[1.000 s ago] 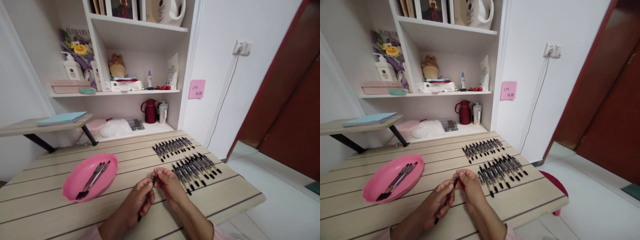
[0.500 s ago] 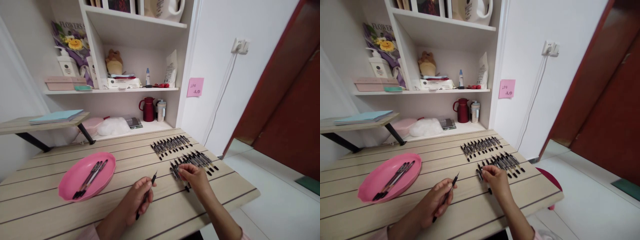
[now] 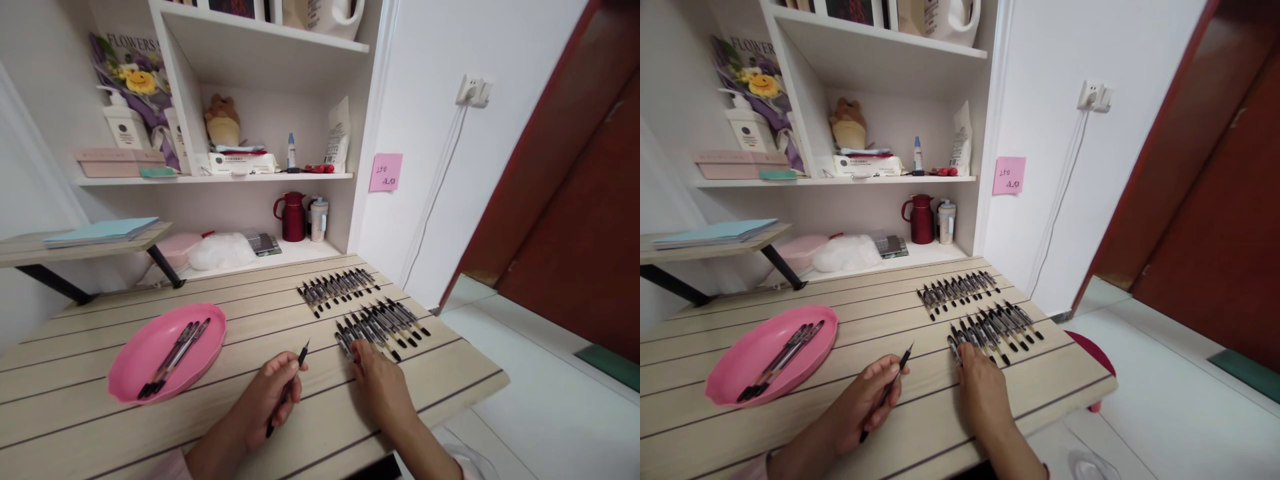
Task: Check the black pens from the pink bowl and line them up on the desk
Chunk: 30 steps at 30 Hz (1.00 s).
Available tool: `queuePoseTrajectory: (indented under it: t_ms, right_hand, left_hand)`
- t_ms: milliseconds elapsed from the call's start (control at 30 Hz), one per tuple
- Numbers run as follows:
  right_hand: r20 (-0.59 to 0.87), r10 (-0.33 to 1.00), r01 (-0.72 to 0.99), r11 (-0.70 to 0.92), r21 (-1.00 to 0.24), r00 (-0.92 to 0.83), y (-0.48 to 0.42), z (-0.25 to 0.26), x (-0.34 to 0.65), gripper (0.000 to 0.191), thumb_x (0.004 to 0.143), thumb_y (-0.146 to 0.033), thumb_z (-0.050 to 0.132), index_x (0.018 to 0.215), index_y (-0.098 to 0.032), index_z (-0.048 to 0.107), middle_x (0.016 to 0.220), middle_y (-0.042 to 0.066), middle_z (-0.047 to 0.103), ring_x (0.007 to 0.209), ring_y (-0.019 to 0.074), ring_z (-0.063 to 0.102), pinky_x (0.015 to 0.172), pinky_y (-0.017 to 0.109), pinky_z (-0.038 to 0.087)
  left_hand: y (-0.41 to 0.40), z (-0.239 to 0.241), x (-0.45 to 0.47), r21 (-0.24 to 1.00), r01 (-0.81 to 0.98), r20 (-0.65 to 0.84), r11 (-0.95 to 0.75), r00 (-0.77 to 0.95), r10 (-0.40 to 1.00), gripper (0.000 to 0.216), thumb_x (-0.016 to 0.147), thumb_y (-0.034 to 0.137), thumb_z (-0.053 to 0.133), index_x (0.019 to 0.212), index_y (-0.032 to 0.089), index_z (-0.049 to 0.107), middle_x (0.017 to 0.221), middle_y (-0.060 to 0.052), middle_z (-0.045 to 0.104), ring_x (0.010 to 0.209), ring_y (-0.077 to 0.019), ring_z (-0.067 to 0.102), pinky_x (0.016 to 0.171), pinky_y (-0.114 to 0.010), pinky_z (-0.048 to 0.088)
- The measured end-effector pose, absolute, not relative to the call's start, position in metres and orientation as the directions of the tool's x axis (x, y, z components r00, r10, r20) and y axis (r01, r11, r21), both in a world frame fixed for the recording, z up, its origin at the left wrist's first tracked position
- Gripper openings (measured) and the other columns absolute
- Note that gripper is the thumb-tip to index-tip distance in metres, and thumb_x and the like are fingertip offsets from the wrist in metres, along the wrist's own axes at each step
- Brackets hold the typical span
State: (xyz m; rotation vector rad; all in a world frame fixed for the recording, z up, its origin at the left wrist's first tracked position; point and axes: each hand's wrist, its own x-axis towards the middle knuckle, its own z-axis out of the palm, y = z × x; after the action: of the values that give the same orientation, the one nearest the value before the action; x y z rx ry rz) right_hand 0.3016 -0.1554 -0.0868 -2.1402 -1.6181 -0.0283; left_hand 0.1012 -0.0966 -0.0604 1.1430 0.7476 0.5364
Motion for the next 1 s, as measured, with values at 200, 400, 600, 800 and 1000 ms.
queuePoseTrajectory:
  t_ms: [200, 400, 600, 800, 1000]
  right_hand:
    - [0.307, 0.906, 0.94, -0.211, -0.267, 0.29, -0.151, -0.089, 0.3, 0.015, 0.079, -0.011, 0.045, 0.09, -0.02, 0.049, 0.078, 0.003, 0.063, 0.068, 0.0167, 0.058, 0.055, 0.025, 0.03]
    - [0.42, 0.858, 0.904, -0.11, -0.413, 0.296, -0.159, -0.089, 0.293, 0.007, 0.081, -0.018, 0.045, 0.081, -0.019, 0.052, 0.078, 0.004, 0.06, 0.064, 0.0157, 0.056, 0.054, 0.025, 0.033]
    - [0.261, 0.96, 0.568, 0.156, -0.808, 0.107, -0.177, -0.085, 0.247, 0.01, 0.077, -0.026, 0.052, 0.071, -0.019, 0.052, 0.059, -0.003, 0.056, 0.055, 0.0111, 0.051, 0.051, 0.02, 0.036]
    - [0.355, 0.915, 0.656, 0.149, -0.74, 0.193, -0.178, -0.088, 0.244, 0.009, 0.077, -0.016, 0.047, 0.078, -0.019, 0.055, 0.066, 0.0, 0.06, 0.059, 0.0123, 0.055, 0.056, 0.021, 0.038]
    - [0.509, 0.827, 0.91, -0.009, -0.415, 0.24, -0.18, -0.106, 0.278, 0.013, 0.081, -0.013, 0.041, 0.078, -0.02, 0.051, 0.068, 0.002, 0.06, 0.059, 0.0153, 0.057, 0.054, 0.025, 0.035]
  left_hand:
    - [-0.096, -0.062, 0.102, 0.935, -0.023, -0.256, 0.354, 0.649, 0.717, 0.025, 0.08, 0.042, 0.046, 0.086, 0.018, 0.049, 0.054, 0.007, 0.05, 0.026, -0.0004, 0.027, 0.028, -0.017, 0.011]
    - [-0.097, -0.06, 0.102, 0.858, -0.258, -0.212, 0.443, 0.609, 0.764, 0.015, 0.077, 0.031, 0.057, 0.083, 0.019, 0.051, 0.064, 0.005, 0.053, 0.045, -0.0048, 0.049, 0.042, -0.016, 0.038]
    - [-0.1, -0.064, 0.116, 0.653, -0.574, -0.182, 0.494, 0.515, 0.838, 0.011, 0.075, 0.012, 0.059, 0.079, 0.019, 0.052, 0.072, 0.002, 0.057, 0.072, -0.0096, 0.059, 0.085, -0.031, 0.045]
    - [-0.1, -0.071, 0.139, 0.613, -0.625, -0.218, 0.484, 0.455, 0.864, 0.012, 0.072, 0.01, 0.061, 0.078, 0.018, 0.055, 0.076, 0.0, 0.061, 0.079, -0.0127, 0.062, 0.092, -0.033, 0.041]
    - [-0.092, -0.076, 0.143, 0.651, -0.522, -0.318, 0.551, 0.472, 0.822, 0.023, 0.079, 0.022, 0.054, 0.1, 0.013, 0.055, 0.11, -0.015, 0.059, 0.106, -0.0236, 0.056, 0.099, -0.038, 0.036]
